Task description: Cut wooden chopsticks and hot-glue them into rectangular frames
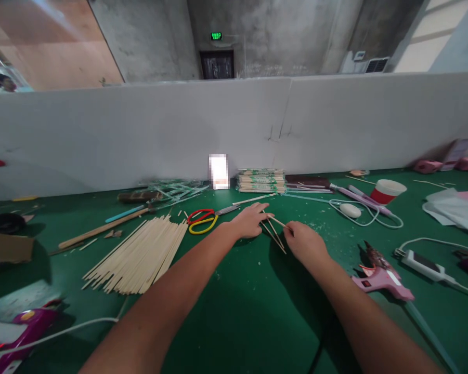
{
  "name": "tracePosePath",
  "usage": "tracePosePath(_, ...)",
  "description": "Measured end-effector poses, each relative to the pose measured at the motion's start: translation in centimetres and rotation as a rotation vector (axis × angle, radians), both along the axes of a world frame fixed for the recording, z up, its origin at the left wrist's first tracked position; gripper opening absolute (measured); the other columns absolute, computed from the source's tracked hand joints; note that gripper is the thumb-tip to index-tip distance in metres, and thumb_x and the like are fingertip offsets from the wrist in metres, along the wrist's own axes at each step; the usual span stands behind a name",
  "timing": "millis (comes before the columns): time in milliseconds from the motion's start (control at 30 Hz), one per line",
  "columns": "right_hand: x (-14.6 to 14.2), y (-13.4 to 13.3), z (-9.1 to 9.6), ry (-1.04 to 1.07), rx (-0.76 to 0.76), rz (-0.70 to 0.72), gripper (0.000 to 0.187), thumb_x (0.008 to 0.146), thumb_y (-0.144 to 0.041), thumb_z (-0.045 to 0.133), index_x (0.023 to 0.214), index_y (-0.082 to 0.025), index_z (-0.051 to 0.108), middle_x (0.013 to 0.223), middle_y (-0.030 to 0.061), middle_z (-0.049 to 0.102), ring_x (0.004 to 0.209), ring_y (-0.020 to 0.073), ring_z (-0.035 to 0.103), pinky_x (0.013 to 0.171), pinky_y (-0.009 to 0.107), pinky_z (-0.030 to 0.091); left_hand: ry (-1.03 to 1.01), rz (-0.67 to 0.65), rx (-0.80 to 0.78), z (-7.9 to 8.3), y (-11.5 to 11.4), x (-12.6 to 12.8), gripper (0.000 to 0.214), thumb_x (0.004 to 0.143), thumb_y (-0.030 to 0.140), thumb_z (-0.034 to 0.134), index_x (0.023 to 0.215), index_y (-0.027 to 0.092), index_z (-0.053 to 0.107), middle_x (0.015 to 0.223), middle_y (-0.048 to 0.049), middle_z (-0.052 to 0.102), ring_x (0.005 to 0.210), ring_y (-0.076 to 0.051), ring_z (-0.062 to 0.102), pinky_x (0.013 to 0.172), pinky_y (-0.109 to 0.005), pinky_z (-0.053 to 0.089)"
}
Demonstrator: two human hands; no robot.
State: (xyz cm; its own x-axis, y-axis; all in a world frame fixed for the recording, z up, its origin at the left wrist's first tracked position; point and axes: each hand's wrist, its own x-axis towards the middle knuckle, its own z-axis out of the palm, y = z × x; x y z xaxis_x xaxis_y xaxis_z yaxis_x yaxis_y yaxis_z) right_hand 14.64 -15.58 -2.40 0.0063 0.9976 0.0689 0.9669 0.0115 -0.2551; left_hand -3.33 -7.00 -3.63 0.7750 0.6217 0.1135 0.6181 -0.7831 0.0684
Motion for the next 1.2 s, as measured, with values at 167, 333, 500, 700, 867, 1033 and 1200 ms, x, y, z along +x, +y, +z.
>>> tracePosePath(167, 0.6, 0.4, 0.1, -0.028, 0.032, -0.101, 0.030, 0.091, -0.026, 0.036, 0.084, -0.019, 0.065, 0.097, 0.0087, 0.060, 0.078, 0.0175, 0.058, 0.058, 0.028, 0.033, 0.117, -0.025, -0.022, 1.1, -0.5, 0.9, 0.024, 0.085, 0.024, 0.048, 0.102, 0.017, 0.063, 0.108, -0.0102, 0.062, 0.104, -0.023, 0.054, 0.093, -0.034, 0.041)
tracePosePath(333, 1.2, 0.9, -0.4, -0.062, -0.011, -0.072, 0.032, 0.091, -0.026, 0.036, 0.088, -0.020, 0.067, 0.096, 0.0091, 0.059, 0.084, 0.0195, 0.058, 0.060, 0.028, 0.035, 0.254, 0.100, -0.050, 2.6, -3.9, -0.2, 0.019, 0.084, 0.017, 0.047, 0.091, 0.013, 0.064, 0.093, -0.0149, 0.065, 0.095, -0.029, 0.059, 0.082, -0.040, 0.045)
tracePosePath(500, 0.7, 0.7, -1.0, -0.061, -0.057, 0.022, 0.026, 0.086, -0.021, 0.044, 0.096, -0.021, 0.068, 0.098, 0.0080, 0.063, 0.094, 0.0216, 0.057, 0.066, 0.028, 0.038, 0.365, 0.361, -0.160, 3.8, -9.1, -2.6, 0.019, 0.078, 0.014, 0.050, 0.091, 0.012, 0.065, 0.089, -0.0162, 0.067, 0.083, -0.028, 0.064, 0.067, -0.034, 0.050)
tracePosePath(700, -0.5, -0.7, -0.5, -0.076, -0.074, 0.153, 0.023, 0.084, -0.020, 0.047, 0.090, -0.020, 0.070, 0.092, 0.0071, 0.066, 0.090, 0.0212, 0.057, 0.068, 0.029, 0.038, 0.385, 0.544, -0.234, 4.8, -13.0, -4.8, 0.020, 0.080, 0.013, 0.046, 0.090, 0.014, 0.063, 0.086, -0.0139, 0.065, 0.083, -0.027, 0.063, 0.064, -0.033, 0.049)
tracePosePath(867, -0.8, -0.8, -0.8, -0.063, -0.019, 0.200, 0.023, 0.087, -0.023, 0.047, 0.089, -0.021, 0.070, 0.094, 0.0070, 0.062, 0.092, 0.0203, 0.055, 0.069, 0.028, 0.039, 0.321, 0.608, -0.326, 4.9, -12.8, -5.0, 0.015, 0.077, 0.013, 0.048, 0.083, 0.016, 0.061, 0.090, -0.0124, 0.064, 0.084, -0.025, 0.060, 0.065, -0.030, 0.046)
tracePosePath(1033, -0.6, 0.4, -1.5, -0.078, 0.069, 0.195, 0.025, 0.085, -0.023, 0.051, 0.104, -0.018, 0.066, 0.103, 0.0091, 0.060, 0.097, 0.0222, 0.053, 0.077, 0.030, 0.039, 0.283, 0.637, -0.416, 4.7, -12.0, -5.5, 0.011, 0.070, 0.018, 0.054, 0.078, 0.017, 0.061, 0.083, -0.0098, 0.065, 0.072, -0.022, 0.059, 0.054, -0.026, 0.039)
tracePosePath(1200, -0.3, 0.9, -1.3, -0.067, -0.002, 0.198, 0.021, 0.087, -0.022, 0.048, 0.087, -0.020, 0.069, 0.091, 0.0070, 0.061, 0.089, 0.0205, 0.054, 0.070, 0.029, 0.038, 0.166, 0.668, -0.407, 3.5, -12.3, -6.2, 0.010, 0.068, 0.017, 0.052, 0.075, 0.020, 0.059, 0.079, -0.0067, 0.064, 0.070, -0.021, 0.058, 0.051, -0.027, 0.031)
